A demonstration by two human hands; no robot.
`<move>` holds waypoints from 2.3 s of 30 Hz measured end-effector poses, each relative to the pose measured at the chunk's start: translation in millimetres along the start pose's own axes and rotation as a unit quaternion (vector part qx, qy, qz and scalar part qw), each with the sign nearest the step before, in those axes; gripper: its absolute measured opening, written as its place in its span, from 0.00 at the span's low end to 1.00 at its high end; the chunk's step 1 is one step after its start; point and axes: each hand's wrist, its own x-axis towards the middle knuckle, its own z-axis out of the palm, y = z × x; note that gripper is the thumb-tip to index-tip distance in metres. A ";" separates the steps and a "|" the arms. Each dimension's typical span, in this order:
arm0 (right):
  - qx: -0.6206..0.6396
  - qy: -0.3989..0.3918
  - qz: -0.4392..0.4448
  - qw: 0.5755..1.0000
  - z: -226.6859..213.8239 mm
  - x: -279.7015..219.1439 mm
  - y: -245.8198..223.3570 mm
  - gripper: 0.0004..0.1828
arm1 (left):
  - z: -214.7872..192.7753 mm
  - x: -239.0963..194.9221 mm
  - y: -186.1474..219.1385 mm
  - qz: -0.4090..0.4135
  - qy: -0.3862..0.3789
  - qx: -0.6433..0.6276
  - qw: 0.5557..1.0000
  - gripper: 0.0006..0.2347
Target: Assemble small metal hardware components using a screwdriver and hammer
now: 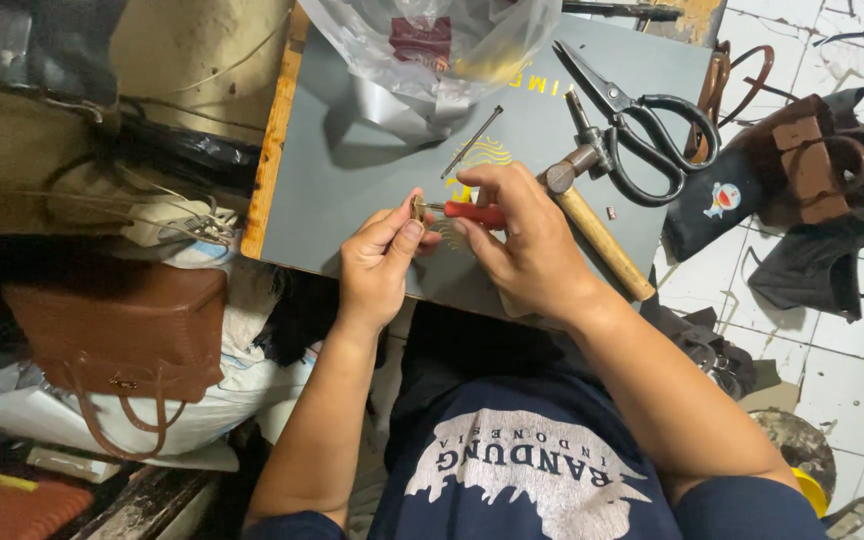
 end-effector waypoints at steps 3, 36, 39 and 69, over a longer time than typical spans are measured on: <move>-0.021 -0.010 0.013 1.000 -1.8 -0.5 1.2 0.20 | 0.6 -1.7 3.9 -0.012 -0.003 0.007 1.000 0.13; -0.047 -0.034 0.014 0.998 4.5 -2.9 8.2 0.14 | 10.4 -1.0 12.5 0.027 0.005 0.088 0.996 0.11; -0.033 -0.038 0.006 0.999 4.6 -2.7 8.5 0.14 | 9.8 -0.1 14.3 0.027 -0.001 0.092 0.995 0.11; -0.113 -0.117 -0.063 0.985 -10.4 22.7 -3.8 0.09 | -16.5 5.9 28.8 0.166 0.008 0.564 0.809 0.17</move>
